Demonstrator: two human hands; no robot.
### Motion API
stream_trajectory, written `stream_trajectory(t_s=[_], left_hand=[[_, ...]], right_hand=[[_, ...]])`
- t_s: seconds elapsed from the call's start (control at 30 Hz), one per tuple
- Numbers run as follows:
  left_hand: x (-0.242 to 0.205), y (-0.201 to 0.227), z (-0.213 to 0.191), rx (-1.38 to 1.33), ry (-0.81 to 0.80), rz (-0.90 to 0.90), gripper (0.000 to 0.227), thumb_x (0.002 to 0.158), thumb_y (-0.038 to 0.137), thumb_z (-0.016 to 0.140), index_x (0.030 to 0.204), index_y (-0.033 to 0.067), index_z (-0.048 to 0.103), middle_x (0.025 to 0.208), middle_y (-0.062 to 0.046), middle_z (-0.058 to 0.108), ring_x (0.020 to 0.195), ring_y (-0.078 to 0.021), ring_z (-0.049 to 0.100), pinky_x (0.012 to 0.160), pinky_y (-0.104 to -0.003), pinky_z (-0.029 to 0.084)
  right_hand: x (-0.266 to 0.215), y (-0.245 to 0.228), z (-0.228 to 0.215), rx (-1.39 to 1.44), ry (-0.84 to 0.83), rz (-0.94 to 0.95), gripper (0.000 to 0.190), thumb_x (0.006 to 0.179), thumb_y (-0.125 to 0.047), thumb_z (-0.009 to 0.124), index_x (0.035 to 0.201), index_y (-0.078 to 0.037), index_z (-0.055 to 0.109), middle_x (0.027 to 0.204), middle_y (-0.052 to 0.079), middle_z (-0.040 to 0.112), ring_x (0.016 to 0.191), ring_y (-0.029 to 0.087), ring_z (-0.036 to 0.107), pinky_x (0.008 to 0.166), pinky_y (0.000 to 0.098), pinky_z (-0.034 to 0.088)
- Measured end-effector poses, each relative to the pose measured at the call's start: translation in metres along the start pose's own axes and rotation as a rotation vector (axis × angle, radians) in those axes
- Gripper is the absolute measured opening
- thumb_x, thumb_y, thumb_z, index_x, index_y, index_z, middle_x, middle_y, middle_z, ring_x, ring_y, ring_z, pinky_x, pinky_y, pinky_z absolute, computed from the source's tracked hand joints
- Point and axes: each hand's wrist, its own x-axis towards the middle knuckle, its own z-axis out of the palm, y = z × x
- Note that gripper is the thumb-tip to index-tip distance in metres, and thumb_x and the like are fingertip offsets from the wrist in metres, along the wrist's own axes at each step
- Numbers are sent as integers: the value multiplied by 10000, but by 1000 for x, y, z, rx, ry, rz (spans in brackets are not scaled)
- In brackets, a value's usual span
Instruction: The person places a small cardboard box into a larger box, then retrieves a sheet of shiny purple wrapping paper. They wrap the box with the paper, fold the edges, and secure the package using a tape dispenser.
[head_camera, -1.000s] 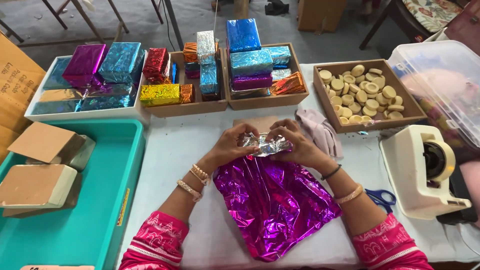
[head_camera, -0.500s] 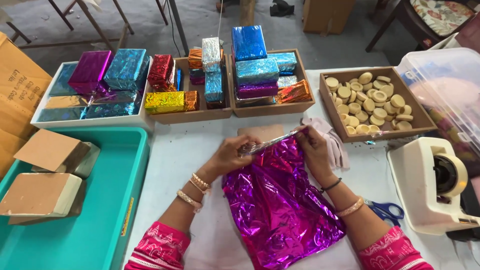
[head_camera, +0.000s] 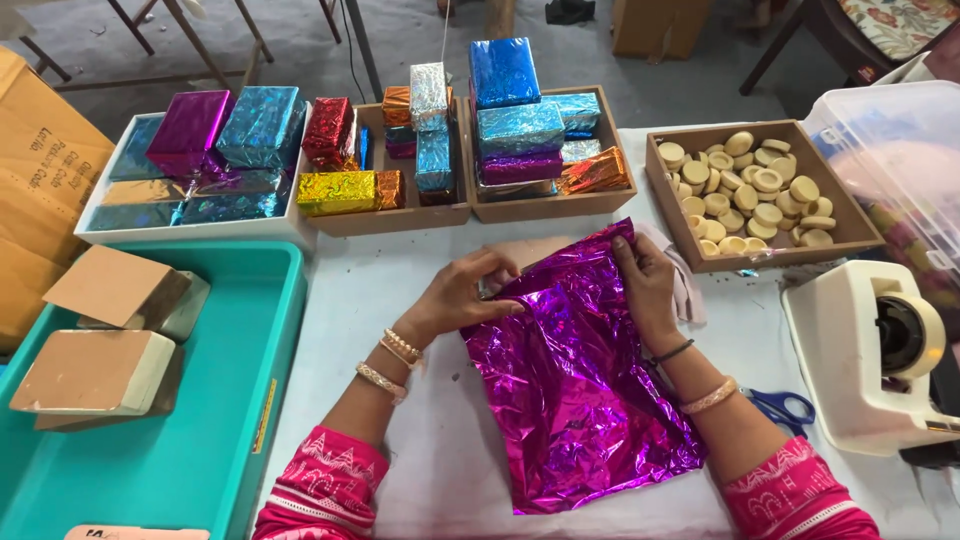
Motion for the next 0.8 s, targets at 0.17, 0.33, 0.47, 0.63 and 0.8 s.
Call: stream_trajectory(t_s=[0.17, 0.33, 0.47, 0.63, 0.8], left_hand=[[-2, -30, 2, 44, 63, 8, 289, 833, 160, 818, 1056, 9, 714, 950, -81, 729, 802, -153, 696, 751, -291, 584], [-6, -58, -4, -80, 120, -89, 192, 889, 107, 777, 1053, 12, 745, 940, -60, 761, 807, -112, 700, 737, -263, 582], [-5, -66, -10, -195, 180, -185, 149, 916, 92, 750, 1051, 28, 753, 918, -38, 778, 827, -70, 697, 737, -238, 575], [-6, -64, -21, -118, 283, -205, 133, 900, 90, 769, 1024, 39, 763, 903, -35, 778, 796, -63, 701, 701, -230, 564], [-1, -36, -25, 279, 589, -84, 117, 869, 15, 778, 974, 58, 751, 956, -79, 676, 854, -167, 626, 694, -264, 566]], right_hand=[[3, 1, -1, -4, 13, -12, 215, 1064, -208, 619, 1025, -10, 693, 865, -52, 657, 762, -5, 524, 658, 172, 439], [3, 5, -4, -38, 50, 2, 219, 1058, -194, 642, 1007, 14, 688, 839, -43, 651, 745, 4, 519, 633, 186, 427], [1, -7, -1, -149, 57, -56, 213, 1046, -177, 662, 1004, 27, 706, 815, -29, 655, 744, 9, 507, 630, 197, 432], [-1, -20, 6, -145, 47, -27, 206, 1017, -184, 662, 1002, 15, 712, 792, -32, 669, 716, 8, 524, 608, 209, 440], [2, 4, -1, -419, 83, -41, 278, 1036, -233, 689, 948, 31, 692, 700, 77, 586, 668, 64, 446, 587, 283, 386]])
